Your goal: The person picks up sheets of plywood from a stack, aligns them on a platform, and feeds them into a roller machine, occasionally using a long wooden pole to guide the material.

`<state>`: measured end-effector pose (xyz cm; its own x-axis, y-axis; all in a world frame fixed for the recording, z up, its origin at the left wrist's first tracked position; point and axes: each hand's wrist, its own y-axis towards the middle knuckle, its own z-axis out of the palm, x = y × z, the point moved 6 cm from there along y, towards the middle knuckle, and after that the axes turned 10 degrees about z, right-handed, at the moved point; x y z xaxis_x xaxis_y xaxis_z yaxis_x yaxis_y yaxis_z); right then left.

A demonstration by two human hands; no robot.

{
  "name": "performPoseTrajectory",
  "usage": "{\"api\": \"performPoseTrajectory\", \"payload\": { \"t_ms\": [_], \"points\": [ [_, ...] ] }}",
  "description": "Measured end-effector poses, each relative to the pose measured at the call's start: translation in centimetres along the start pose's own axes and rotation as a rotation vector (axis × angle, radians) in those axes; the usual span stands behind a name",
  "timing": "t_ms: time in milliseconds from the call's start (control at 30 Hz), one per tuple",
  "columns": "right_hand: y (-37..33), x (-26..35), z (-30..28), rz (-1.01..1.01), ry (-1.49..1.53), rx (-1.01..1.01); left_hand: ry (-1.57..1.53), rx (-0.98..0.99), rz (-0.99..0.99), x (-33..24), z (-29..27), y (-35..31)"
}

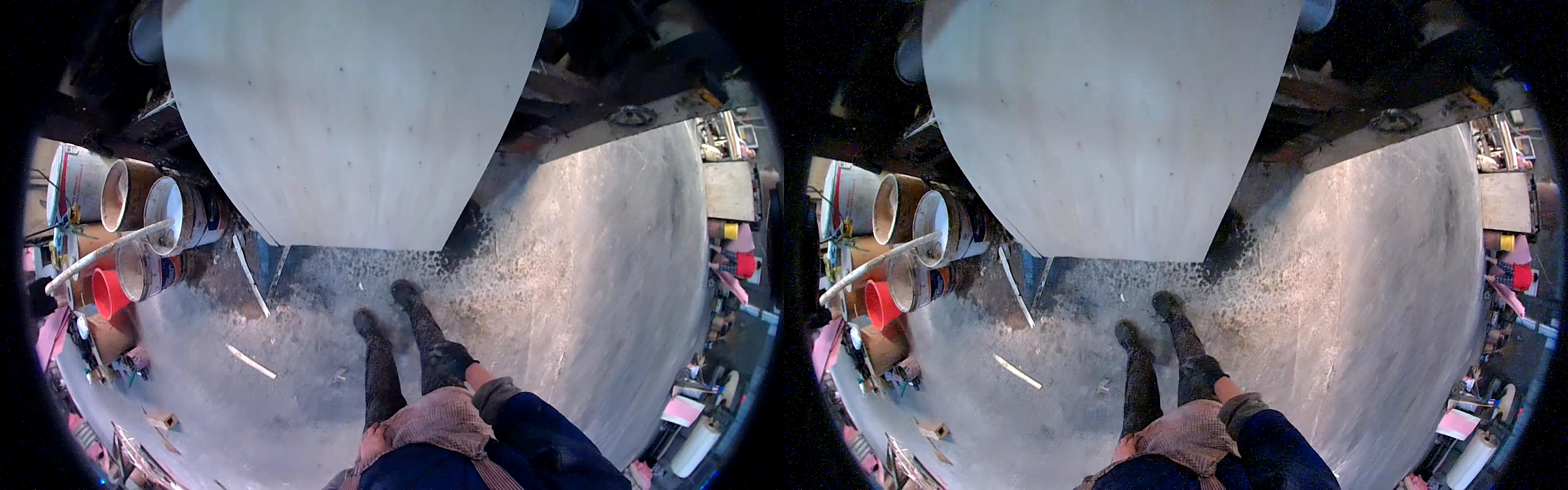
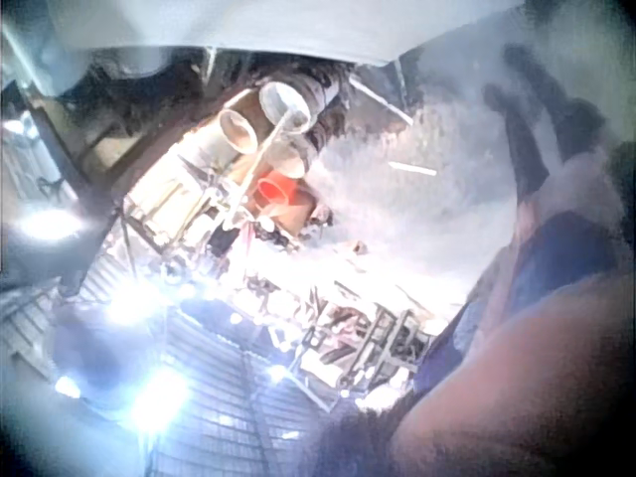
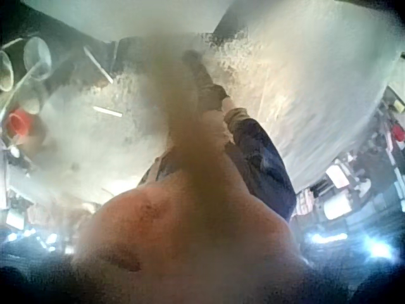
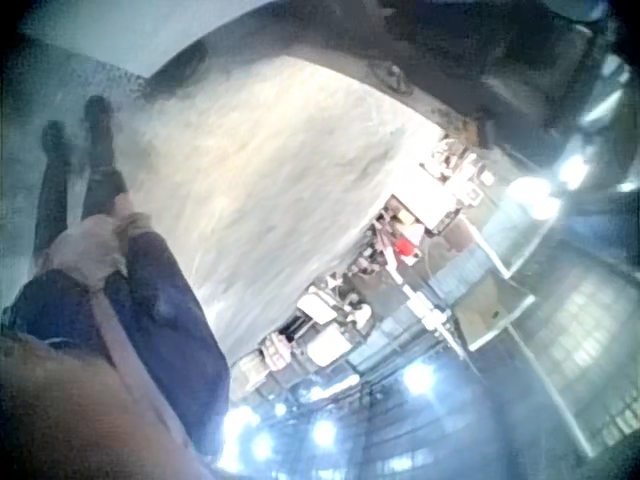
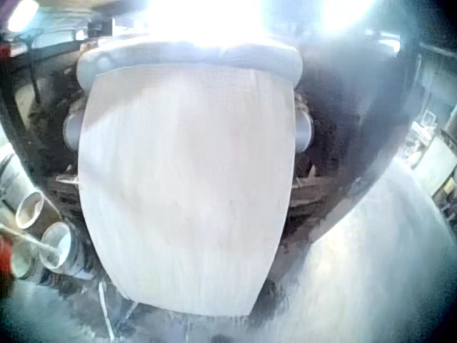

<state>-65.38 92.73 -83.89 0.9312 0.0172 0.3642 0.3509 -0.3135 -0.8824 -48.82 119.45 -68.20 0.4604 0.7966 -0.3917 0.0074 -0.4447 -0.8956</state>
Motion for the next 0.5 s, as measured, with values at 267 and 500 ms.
{"api": "performPoseTrajectory", "payload": {
  "t_ms": [267, 500],
  "points": [
    [-0.7, -3.1, -1.2, -0.182, -0.241, -0.119, 0.154, -0.092, 0.078, -0.3, 0.8, -0.1],
    [2.6, -8.9, 2.9, -0.068, 0.754, -0.069, 0.205, -0.122, 0.05, -3.8, -0.3, 0.1]
  ]
}}
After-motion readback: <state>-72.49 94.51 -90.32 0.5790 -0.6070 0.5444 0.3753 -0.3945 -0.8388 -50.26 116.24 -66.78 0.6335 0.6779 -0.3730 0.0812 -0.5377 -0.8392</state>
